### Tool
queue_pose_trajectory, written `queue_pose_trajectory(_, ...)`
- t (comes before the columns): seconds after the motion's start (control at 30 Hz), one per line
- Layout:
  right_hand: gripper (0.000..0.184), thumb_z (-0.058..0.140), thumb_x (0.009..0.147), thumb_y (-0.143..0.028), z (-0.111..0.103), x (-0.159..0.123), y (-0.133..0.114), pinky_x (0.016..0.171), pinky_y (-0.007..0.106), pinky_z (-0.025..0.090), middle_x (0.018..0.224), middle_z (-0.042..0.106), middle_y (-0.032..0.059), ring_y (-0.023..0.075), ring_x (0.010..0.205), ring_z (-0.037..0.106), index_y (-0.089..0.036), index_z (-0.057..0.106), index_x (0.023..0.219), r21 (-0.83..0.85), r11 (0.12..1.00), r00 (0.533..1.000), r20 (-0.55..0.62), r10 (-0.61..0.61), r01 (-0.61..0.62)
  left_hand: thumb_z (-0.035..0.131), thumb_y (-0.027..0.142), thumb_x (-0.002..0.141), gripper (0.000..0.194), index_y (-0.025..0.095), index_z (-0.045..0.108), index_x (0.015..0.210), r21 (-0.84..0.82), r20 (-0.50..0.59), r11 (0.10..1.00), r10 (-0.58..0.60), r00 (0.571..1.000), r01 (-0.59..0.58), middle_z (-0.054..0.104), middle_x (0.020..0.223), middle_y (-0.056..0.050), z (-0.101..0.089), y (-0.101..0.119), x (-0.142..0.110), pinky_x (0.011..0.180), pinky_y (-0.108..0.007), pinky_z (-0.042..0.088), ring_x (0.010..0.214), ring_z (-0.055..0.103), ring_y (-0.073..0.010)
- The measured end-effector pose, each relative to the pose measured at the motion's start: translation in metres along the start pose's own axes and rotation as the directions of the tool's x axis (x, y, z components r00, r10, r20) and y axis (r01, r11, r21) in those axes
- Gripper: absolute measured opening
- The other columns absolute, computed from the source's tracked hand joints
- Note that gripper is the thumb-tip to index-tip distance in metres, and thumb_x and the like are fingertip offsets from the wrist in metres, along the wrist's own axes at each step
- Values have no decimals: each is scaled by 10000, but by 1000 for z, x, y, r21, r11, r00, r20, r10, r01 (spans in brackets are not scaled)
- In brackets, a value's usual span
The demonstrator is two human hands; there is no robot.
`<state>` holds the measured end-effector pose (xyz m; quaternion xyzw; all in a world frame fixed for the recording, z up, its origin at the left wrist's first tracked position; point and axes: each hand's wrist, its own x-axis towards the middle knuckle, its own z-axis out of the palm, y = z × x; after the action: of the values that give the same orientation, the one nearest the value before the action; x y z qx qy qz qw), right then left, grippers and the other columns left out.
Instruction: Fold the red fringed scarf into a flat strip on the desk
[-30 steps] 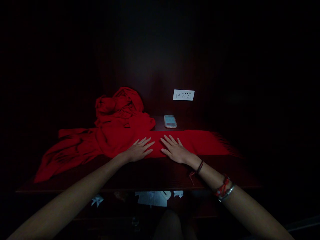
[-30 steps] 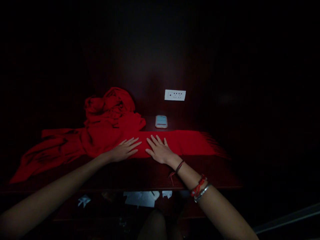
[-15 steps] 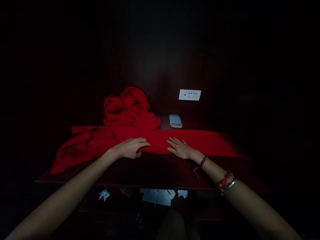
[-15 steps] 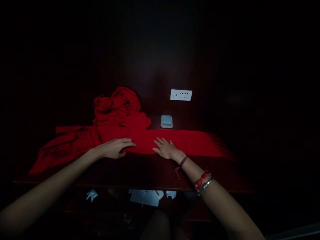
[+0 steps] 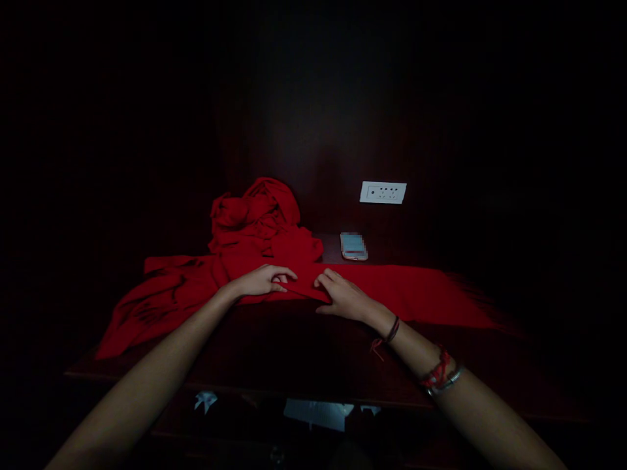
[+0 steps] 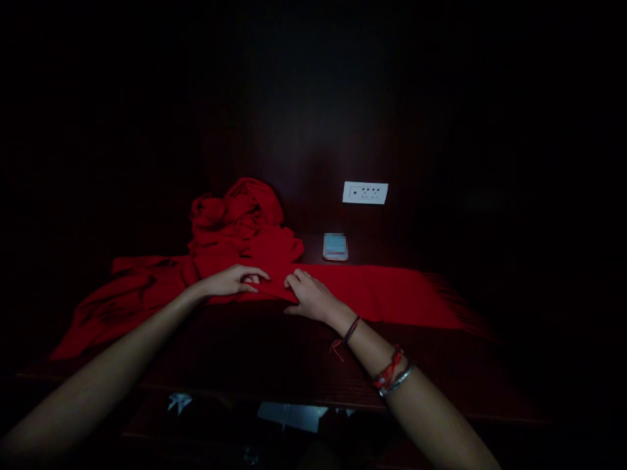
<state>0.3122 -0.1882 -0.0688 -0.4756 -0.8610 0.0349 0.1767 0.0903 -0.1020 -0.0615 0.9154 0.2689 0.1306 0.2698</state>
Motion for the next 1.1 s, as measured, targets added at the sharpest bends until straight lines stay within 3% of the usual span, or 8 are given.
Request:
queue_pose_trajectory(0.13, 268, 531, 695, -101, 2, -2, 9, 718, 238, 379, 908, 542, 49, 137, 809, 503, -163, 485, 952, 76, 997, 995, -99, 5, 2, 517, 221, 719, 347, 123, 510, 1052, 27, 5, 999, -24, 1000, 23, 559, 776, -14, 2, 2, -2, 654, -197, 395, 693, 499, -99)
queue_pose_trajectory(0.4, 114, 575, 697, -171, -7, -1, 17, 553, 191, 353, 638, 551, -16, 89, 575, 484, -151, 556, 807, 279, 953, 987, -68, 143, -119, 547, 354, 725, 396, 191, 494, 1082, 313, -56, 942, 145, 988, -120, 537, 853, -23, 9, 22, -6, 730, -239, 375, 768, 491, -131)
queue_pose_trajectory(0.6, 94, 516, 746, -219, -2, 0, 25, 524, 187, 339, 616, 523, -16, 82, 559, 452, -132, 550, 748, 375, 923, 993, -31, 111, -91, 537, 292, 745, 325, 156, 529, 1040, 250, -103, 965, 104, 989, -76, 581, 831, -20, 13, 22, -4, 691, -192, 381, 732, 510, -103)
queue_pose_trajectory(0.77, 119, 510, 759, -248, -8, -2, 20, 563, 196, 356, 648, 520, -11, 87, 592, 453, -136, 553, 758, 331, 944, 1000, -21, 22, -14, 564, 308, 721, 363, 141, 538, 1043, 236, -72, 971, 57, 996, -39, 598, 795, -19, 11, 18, -5, 651, -175, 385, 689, 520, -93)
queue_pose_trajectory(0.93, 292, 662, 618, -212, -12, -5, 17, 595, 204, 370, 766, 527, 6, 106, 665, 464, -148, 533, 871, 201, 979, 999, -15, -30, 32, 524, 300, 755, 327, 149, 533, 1044, 243, -54, 969, 52, 997, -37, 613, 840, -24, 9, 18, -5, 683, -174, 383, 724, 534, -95)
queue_pose_trajectory(1.1, 195, 588, 687, -136, -13, -7, 18, 605, 203, 359, 734, 566, 10, 105, 641, 485, -144, 550, 878, 99, 994, 999, -1, -35, 35, 435, 298, 816, 289, 174, 521, 1063, 386, -23, 917, 121, 992, -103, 580, 979, -44, 12, 20, -7, 815, -227, 349, 892, 512, -132)
